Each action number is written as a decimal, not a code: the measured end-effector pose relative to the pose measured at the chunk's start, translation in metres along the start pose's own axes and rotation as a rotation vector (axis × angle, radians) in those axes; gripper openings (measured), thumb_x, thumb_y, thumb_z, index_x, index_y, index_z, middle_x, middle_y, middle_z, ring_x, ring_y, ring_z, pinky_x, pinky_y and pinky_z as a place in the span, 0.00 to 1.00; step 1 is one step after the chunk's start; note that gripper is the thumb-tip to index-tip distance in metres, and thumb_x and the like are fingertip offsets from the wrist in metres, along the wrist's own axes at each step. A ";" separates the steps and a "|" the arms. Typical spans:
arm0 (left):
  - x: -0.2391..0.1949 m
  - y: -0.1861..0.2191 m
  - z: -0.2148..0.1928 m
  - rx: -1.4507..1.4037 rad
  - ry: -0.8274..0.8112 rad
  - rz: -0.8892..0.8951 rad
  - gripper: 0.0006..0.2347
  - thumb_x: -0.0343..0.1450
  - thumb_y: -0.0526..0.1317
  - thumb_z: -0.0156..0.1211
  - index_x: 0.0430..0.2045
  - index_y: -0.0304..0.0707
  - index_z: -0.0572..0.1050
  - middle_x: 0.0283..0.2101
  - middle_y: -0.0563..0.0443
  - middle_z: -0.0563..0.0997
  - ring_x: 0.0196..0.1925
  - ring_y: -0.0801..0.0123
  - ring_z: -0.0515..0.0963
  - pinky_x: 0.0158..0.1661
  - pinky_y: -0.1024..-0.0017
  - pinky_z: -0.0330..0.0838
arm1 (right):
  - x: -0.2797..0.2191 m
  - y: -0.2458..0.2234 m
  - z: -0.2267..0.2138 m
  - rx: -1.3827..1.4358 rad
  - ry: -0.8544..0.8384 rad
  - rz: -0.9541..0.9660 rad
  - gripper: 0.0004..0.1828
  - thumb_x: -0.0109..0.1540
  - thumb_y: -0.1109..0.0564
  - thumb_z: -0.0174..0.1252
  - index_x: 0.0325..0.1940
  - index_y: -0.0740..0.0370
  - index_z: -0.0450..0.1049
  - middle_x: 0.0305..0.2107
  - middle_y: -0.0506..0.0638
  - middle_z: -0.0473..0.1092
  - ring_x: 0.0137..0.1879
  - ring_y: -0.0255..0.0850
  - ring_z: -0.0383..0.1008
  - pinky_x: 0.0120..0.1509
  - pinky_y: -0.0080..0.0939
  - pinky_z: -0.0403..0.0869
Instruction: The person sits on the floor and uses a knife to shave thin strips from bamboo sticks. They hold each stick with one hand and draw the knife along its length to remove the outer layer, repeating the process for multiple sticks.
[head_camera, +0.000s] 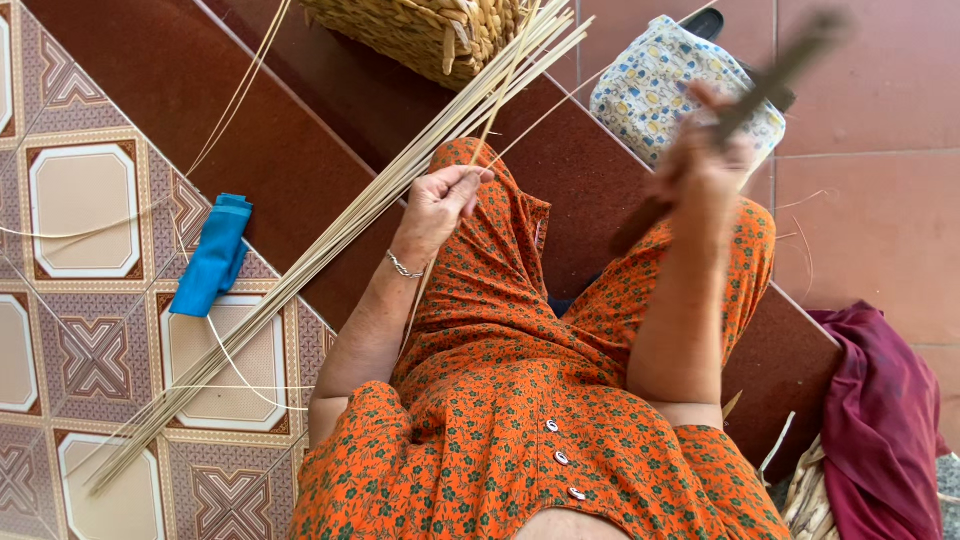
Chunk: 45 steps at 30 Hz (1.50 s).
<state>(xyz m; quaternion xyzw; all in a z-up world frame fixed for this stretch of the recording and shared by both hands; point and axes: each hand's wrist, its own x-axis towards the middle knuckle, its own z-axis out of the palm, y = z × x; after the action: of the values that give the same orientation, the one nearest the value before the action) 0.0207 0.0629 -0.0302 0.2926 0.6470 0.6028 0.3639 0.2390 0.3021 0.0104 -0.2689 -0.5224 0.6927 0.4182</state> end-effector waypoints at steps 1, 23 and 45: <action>0.001 -0.001 0.007 0.006 -0.022 0.019 0.08 0.79 0.36 0.57 0.44 0.33 0.83 0.22 0.63 0.74 0.23 0.87 0.67 0.24 0.84 0.61 | -0.010 0.004 0.021 -0.031 -0.016 0.151 0.13 0.71 0.62 0.57 0.61 0.65 0.75 0.18 0.42 0.65 0.18 0.29 0.62 0.20 0.32 0.61; 0.001 -0.007 0.031 0.136 -0.071 -0.056 0.09 0.76 0.36 0.59 0.47 0.34 0.82 0.22 0.64 0.78 0.20 0.89 0.67 0.19 0.84 0.59 | -0.022 0.042 0.072 -0.276 -0.307 0.109 0.07 0.70 0.59 0.59 0.49 0.64 0.77 0.16 0.44 0.68 0.15 0.27 0.62 0.16 0.29 0.59; -0.032 0.023 -0.082 0.533 0.219 -0.026 0.10 0.79 0.40 0.57 0.47 0.38 0.82 0.25 0.53 0.81 0.23 0.82 0.74 0.23 0.79 0.68 | 0.038 0.039 -0.061 0.190 0.343 -0.192 0.09 0.71 0.68 0.62 0.54 0.66 0.73 0.26 0.51 0.68 0.20 0.36 0.63 0.19 0.40 0.66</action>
<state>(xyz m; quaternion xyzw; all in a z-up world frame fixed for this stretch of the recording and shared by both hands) -0.0301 -0.0077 -0.0025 0.3027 0.8217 0.4348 0.2100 0.2580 0.3614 -0.0428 -0.2914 -0.3992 0.6400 0.5884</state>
